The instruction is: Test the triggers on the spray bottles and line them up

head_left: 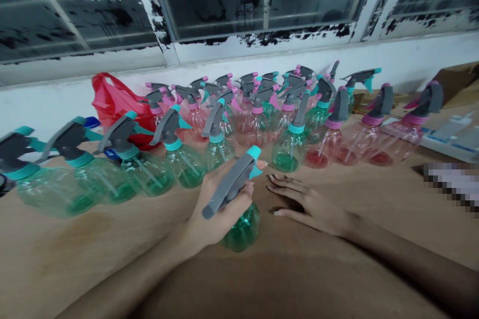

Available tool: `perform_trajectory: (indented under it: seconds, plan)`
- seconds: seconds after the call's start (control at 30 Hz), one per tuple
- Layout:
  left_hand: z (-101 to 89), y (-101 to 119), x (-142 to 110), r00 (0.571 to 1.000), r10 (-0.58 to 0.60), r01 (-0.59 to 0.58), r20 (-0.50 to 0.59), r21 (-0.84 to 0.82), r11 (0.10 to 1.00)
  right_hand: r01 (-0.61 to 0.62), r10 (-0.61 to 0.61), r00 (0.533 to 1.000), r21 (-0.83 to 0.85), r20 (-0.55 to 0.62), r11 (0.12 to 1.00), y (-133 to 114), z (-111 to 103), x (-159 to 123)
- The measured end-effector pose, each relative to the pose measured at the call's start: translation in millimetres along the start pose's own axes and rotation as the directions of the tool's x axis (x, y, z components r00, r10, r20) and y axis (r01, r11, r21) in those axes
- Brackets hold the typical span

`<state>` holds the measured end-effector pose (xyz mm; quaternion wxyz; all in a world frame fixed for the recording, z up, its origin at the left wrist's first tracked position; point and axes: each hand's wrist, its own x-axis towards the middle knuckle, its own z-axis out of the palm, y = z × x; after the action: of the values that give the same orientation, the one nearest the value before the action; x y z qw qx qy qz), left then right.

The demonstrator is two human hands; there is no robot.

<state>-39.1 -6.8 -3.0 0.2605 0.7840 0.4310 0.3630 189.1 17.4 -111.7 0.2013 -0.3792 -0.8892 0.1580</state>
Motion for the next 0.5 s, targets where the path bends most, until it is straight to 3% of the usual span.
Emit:
perform_trajectory:
  seconds: [0.5]
  plan:
    - [-2.2,2.4,-0.2,0.999,0.036,-0.036,-0.006,-0.014,0.999,0.002,-0.002,1.0,-0.018,0.002,1.0,-1.2,-0.9,0.2]
